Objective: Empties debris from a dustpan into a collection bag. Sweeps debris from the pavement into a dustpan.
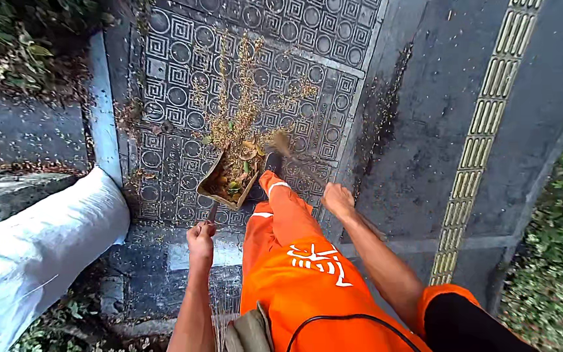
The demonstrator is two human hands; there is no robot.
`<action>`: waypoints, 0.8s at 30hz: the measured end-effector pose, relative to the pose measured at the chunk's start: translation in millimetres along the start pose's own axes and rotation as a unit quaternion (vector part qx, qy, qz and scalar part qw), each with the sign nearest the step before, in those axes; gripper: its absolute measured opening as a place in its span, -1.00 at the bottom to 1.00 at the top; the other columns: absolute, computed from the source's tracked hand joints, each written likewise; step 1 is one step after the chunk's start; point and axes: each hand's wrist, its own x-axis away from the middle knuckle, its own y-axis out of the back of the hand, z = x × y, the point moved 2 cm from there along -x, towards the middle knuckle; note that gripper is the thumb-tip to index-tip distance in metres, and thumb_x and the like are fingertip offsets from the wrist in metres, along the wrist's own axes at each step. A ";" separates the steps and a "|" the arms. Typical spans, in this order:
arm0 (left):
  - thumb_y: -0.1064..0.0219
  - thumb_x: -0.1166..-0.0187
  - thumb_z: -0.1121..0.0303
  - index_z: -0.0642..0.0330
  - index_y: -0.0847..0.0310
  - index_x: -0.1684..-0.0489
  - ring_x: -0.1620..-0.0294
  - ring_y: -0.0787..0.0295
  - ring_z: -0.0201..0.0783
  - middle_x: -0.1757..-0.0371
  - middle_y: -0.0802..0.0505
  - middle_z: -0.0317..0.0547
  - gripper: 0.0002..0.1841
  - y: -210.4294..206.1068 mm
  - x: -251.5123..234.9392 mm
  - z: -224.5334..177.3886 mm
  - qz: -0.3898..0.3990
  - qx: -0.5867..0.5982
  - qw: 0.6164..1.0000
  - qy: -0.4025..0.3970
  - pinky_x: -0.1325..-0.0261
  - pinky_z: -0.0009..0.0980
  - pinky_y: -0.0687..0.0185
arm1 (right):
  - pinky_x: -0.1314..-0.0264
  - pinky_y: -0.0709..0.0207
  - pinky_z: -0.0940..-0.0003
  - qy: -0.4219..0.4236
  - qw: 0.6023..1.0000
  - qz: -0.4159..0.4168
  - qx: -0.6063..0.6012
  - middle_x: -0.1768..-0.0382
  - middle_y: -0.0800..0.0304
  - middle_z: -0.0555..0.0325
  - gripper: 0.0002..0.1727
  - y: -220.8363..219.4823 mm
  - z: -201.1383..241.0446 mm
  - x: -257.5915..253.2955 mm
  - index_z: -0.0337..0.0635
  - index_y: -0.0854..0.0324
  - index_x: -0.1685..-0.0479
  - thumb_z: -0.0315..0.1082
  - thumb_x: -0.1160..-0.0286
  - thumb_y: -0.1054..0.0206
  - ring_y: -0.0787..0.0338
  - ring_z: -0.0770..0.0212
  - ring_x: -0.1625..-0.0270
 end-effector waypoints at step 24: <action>-0.04 -0.40 0.54 -0.04 -0.49 0.71 0.50 -0.53 -0.58 0.53 -0.71 -0.49 -0.70 -35.7 -2.2 -23.5 -0.027 0.013 0.999 0.013 0.33 -0.56 -0.44 | 0.05 -0.55 -0.52 0.035 0.992 -0.111 0.049 0.00 -0.76 -0.45 -0.64 219.1 -15.6 -57.7 -0.34 -0.71 0.03 -0.16 -0.51 -0.37 -0.76 -0.50 -0.09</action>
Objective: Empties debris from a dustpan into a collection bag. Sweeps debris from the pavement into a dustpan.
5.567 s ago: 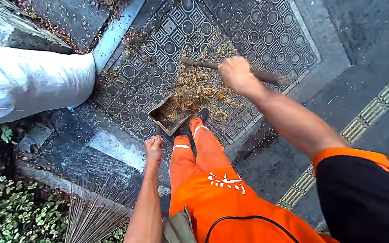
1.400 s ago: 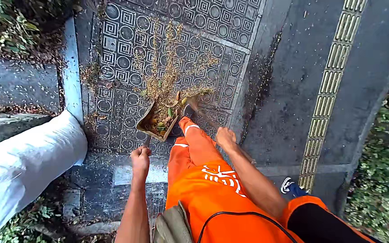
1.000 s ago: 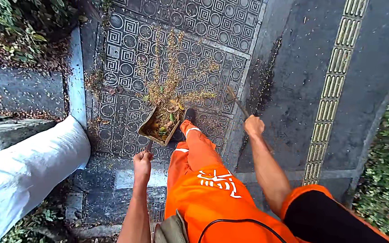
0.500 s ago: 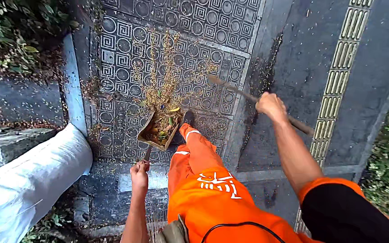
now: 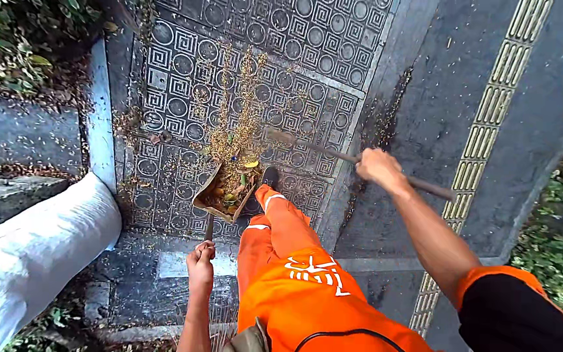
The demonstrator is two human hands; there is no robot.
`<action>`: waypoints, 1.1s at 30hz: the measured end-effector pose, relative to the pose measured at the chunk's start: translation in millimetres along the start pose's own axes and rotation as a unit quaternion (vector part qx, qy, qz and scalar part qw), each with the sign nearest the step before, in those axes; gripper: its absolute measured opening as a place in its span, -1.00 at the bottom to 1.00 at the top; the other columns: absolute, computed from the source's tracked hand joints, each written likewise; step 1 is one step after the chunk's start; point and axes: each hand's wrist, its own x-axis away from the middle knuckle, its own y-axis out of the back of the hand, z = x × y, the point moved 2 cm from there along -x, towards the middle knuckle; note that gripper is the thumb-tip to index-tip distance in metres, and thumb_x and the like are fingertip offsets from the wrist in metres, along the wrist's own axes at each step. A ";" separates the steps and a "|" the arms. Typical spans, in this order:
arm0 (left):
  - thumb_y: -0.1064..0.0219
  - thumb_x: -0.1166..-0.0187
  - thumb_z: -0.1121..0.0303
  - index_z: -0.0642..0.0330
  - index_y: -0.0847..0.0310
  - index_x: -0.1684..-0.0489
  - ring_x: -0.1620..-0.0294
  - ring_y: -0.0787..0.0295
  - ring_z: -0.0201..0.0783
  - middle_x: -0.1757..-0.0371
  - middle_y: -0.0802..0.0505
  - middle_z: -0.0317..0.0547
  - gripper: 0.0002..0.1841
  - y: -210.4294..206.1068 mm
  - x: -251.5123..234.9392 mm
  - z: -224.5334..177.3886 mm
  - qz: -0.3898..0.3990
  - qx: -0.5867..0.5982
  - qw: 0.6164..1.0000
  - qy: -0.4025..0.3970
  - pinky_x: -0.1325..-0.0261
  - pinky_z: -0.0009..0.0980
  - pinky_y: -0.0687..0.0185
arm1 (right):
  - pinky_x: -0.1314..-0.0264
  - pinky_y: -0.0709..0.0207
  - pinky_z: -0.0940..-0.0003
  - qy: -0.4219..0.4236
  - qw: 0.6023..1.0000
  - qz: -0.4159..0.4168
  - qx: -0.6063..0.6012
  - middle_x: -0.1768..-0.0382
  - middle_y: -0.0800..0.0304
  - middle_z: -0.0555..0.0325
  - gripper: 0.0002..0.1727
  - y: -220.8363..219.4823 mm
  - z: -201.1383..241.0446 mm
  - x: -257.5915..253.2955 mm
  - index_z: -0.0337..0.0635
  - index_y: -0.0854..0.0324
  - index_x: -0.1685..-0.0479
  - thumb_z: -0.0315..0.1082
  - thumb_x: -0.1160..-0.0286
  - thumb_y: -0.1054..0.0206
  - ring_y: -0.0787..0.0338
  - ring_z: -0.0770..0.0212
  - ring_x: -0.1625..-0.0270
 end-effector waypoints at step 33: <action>0.01 -0.35 0.51 -0.11 -0.43 0.81 0.48 -0.62 -0.52 0.63 -0.69 -0.49 -0.67 2.1 -25.4 3.6 -0.086 0.134 0.987 -0.032 0.26 -0.51 -0.54 | 0.15 -0.67 -0.26 0.240 0.933 -0.086 0.254 -0.08 -0.68 -0.47 -0.82 -13.1 206.5 -46.8 -0.54 -0.68 0.07 -0.63 -0.46 -0.24 -0.75 -0.42 -0.14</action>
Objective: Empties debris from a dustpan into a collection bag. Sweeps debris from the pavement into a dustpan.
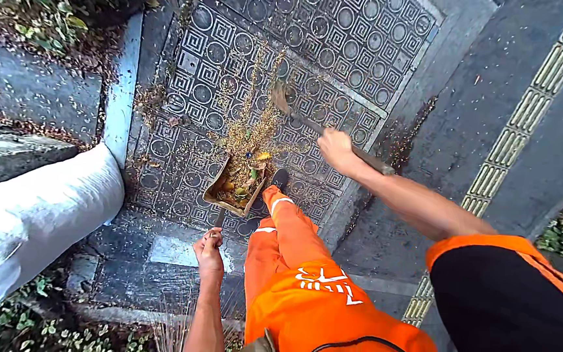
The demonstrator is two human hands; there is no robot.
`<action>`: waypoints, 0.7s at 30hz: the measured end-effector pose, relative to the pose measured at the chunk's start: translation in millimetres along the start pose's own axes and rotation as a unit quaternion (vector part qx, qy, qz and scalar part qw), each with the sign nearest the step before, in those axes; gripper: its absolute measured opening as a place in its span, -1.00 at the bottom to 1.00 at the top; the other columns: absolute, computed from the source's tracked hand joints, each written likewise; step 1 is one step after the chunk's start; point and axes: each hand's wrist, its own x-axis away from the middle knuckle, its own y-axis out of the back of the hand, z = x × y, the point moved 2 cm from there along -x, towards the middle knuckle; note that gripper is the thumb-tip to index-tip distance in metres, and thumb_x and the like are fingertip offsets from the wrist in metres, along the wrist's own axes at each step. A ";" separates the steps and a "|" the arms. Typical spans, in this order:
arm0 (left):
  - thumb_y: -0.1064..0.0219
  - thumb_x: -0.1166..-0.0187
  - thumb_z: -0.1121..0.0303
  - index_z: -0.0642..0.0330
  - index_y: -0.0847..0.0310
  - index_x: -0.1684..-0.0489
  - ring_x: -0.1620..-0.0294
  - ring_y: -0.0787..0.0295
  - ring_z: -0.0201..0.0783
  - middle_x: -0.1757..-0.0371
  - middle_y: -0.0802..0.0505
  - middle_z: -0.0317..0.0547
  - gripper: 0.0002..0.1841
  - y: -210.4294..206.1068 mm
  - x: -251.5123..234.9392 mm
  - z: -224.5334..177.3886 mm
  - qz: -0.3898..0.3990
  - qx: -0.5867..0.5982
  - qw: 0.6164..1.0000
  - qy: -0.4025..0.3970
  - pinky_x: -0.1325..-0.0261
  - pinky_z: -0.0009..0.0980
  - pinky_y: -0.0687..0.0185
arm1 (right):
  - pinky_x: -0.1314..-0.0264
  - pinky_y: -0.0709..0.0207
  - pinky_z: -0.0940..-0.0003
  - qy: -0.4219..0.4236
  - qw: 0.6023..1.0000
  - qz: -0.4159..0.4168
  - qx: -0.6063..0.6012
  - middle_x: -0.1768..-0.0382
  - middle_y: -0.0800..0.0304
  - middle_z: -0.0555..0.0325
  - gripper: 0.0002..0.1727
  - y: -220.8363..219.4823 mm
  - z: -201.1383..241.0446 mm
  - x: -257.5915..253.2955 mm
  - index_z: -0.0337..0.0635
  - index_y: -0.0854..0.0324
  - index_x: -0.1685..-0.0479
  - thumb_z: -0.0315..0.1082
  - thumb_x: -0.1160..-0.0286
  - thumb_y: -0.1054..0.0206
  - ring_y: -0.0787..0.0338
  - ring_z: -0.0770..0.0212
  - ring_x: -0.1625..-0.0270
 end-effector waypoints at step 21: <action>-0.07 -0.62 0.27 0.27 -0.74 0.20 -0.67 -0.46 -0.03 -0.31 -0.81 0.05 -0.67 161.2 33.0 49.1 0.255 -0.093 0.961 0.047 -0.81 -0.10 -0.22 | -0.16 -0.57 -0.42 -0.097 0.973 0.102 -0.184 -0.07 -0.79 -0.35 -0.67 -66.6 34.0 159.7 -0.20 -0.70 -0.17 -0.26 -0.54 -0.27 -0.77 -0.37 -0.21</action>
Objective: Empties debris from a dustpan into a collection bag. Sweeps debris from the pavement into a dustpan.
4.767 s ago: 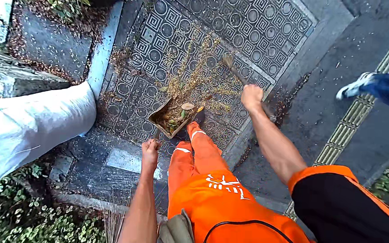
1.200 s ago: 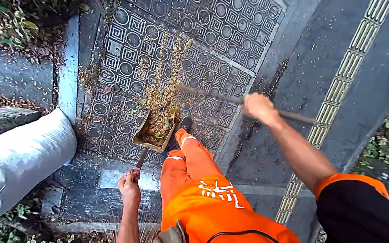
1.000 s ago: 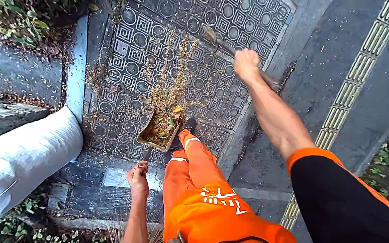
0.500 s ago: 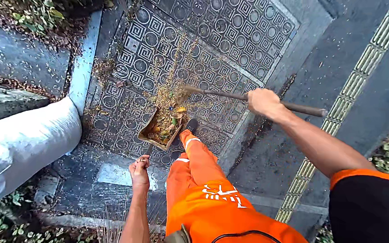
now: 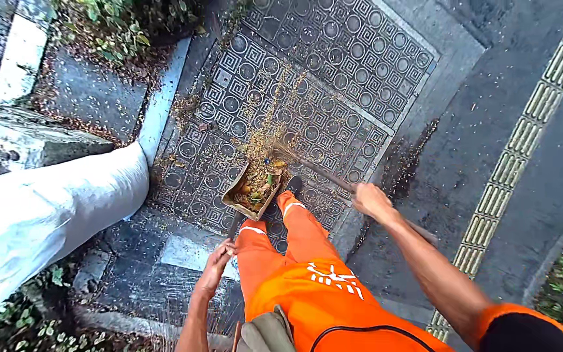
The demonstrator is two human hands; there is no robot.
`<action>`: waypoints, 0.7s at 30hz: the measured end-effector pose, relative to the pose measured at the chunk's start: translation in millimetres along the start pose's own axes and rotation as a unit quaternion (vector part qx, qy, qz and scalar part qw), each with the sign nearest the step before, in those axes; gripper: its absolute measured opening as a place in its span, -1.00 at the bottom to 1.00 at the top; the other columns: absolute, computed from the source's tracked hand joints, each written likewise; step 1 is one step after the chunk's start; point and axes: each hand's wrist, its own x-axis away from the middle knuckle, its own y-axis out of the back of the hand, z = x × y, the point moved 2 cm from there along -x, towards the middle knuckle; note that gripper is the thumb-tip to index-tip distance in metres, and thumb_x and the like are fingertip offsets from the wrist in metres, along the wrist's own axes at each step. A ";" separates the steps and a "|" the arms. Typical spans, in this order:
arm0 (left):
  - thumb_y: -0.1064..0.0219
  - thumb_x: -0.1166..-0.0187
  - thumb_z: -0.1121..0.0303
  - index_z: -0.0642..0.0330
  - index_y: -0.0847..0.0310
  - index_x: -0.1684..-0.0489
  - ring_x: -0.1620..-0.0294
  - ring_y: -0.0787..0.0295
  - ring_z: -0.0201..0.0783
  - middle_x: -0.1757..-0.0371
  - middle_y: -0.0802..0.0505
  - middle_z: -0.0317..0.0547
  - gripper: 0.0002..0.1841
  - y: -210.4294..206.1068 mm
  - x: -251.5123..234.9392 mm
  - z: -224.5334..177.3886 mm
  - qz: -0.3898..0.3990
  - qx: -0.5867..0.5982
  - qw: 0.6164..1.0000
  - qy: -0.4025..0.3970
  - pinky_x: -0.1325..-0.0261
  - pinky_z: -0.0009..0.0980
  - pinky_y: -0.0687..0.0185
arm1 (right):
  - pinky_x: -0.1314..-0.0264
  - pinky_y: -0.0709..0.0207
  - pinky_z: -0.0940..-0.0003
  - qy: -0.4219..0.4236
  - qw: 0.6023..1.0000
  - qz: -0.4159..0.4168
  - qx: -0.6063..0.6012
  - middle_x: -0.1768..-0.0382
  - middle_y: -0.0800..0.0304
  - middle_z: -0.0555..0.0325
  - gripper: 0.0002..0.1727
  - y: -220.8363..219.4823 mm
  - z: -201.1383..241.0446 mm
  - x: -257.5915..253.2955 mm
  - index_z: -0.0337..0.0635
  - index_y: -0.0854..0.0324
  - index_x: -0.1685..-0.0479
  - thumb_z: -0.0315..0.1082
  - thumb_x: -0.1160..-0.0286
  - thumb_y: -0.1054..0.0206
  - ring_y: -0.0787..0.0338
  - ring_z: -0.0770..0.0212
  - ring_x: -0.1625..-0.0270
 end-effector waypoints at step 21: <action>-0.19 -0.69 0.30 -0.14 -0.40 0.37 0.77 -0.36 -0.54 0.67 -0.45 -0.48 -0.83 46.3 -37.4 -171.3 -0.111 0.523 0.845 -0.010 0.66 -0.63 -0.44 | 0.07 -0.71 0.53 0.225 0.913 -0.024 -0.341 0.16 -0.93 0.28 -0.56 -179.7 72.6 339.2 -0.14 -0.72 -0.36 -0.15 -0.64 -0.19 -0.81 0.55 0.23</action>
